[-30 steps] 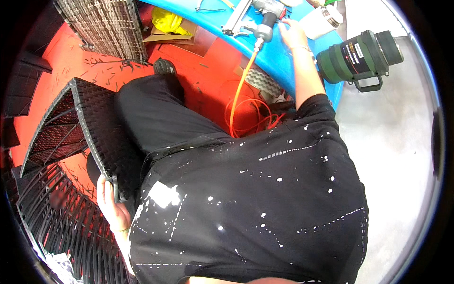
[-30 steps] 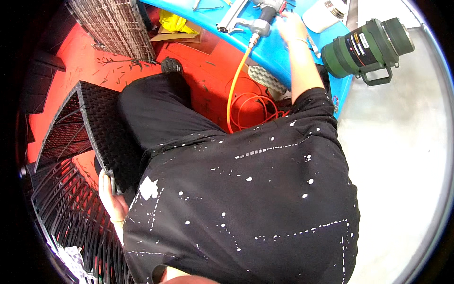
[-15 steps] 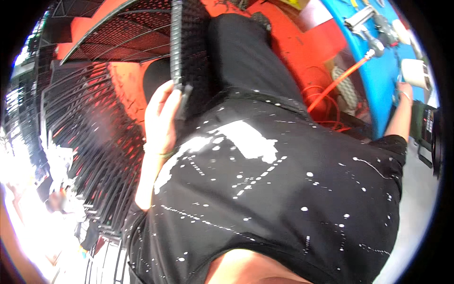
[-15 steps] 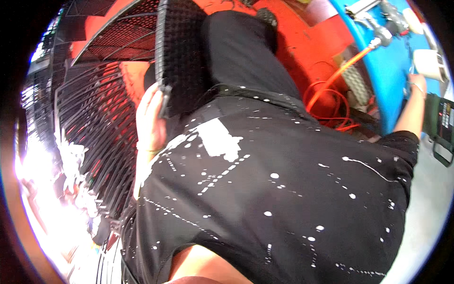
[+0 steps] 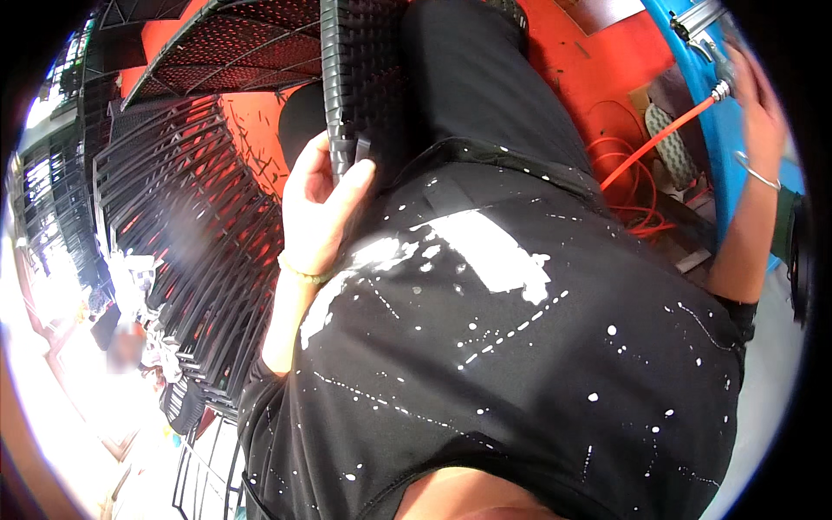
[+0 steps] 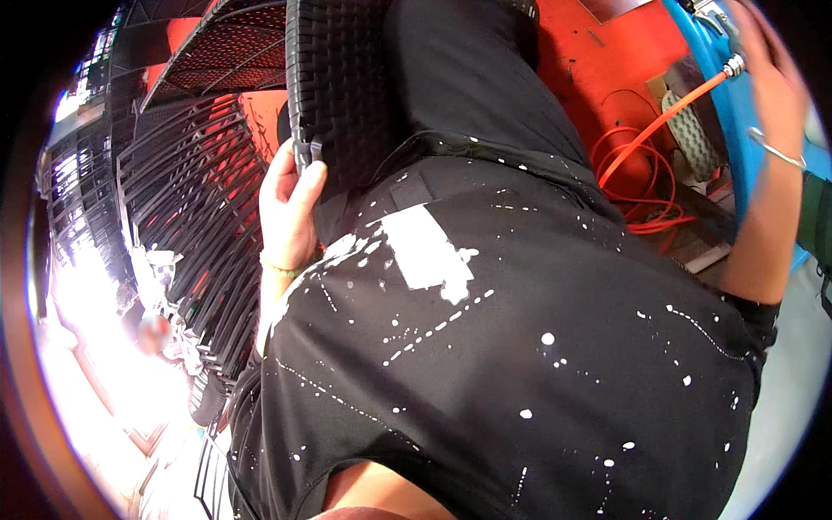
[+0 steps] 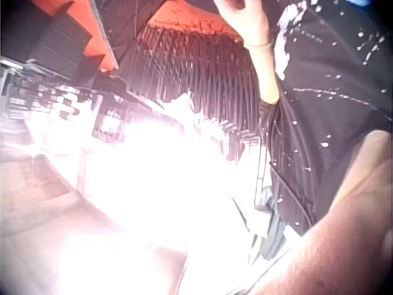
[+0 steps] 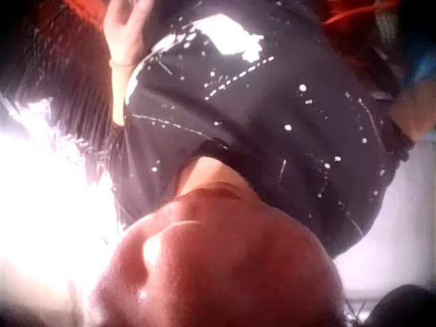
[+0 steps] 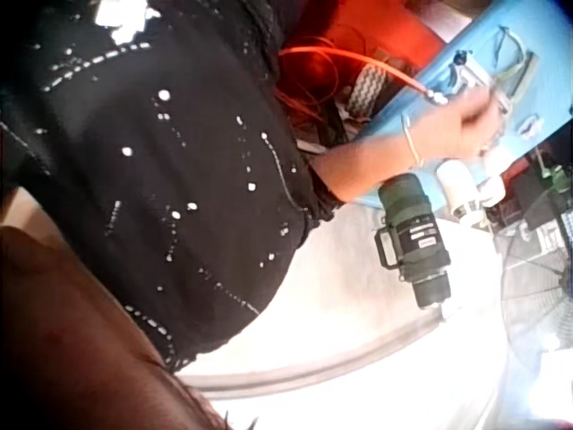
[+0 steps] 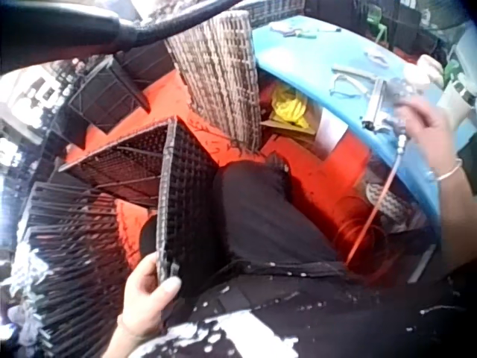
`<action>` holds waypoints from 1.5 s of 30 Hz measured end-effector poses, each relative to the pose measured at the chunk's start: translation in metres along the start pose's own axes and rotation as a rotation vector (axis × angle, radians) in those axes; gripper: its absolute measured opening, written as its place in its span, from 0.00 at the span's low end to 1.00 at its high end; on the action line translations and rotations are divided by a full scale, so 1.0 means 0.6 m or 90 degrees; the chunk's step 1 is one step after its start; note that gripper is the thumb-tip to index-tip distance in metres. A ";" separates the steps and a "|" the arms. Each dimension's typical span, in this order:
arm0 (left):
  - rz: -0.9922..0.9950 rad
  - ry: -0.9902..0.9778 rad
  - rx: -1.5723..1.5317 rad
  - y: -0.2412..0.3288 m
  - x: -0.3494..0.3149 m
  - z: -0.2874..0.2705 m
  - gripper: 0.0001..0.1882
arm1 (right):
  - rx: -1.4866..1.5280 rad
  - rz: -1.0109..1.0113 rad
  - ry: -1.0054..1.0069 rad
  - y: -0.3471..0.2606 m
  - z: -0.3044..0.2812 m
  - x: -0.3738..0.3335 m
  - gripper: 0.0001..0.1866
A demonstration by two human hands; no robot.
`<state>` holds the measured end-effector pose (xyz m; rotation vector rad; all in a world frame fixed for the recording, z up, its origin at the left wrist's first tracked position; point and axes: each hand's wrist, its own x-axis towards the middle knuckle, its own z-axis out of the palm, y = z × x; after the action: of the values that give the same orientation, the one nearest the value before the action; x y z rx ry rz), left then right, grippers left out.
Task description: The person repairs a black woven chair frame by hand, using a metal pick to adjust the weave and a nail gun to secure the frame. They also use pliers to trim excess material from the frame.
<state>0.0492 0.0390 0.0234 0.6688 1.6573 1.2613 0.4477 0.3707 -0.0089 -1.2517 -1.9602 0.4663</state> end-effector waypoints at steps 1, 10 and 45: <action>-0.005 0.008 0.012 0.004 0.001 0.007 0.21 | 0.017 -0.121 -0.132 -0.047 0.042 0.002 0.17; -0.019 -0.012 0.038 -0.005 0.005 -0.011 0.23 | 0.081 -0.596 -0.238 -0.315 0.261 -0.038 0.17; 0.004 -0.070 0.002 0.016 -0.070 -0.015 0.30 | 0.456 -0.055 -0.113 -0.311 0.334 -0.070 0.12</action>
<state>0.0581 0.0029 0.0472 0.7329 1.5683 1.2052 0.1927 0.2660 -0.0354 -0.6790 -1.7290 1.1425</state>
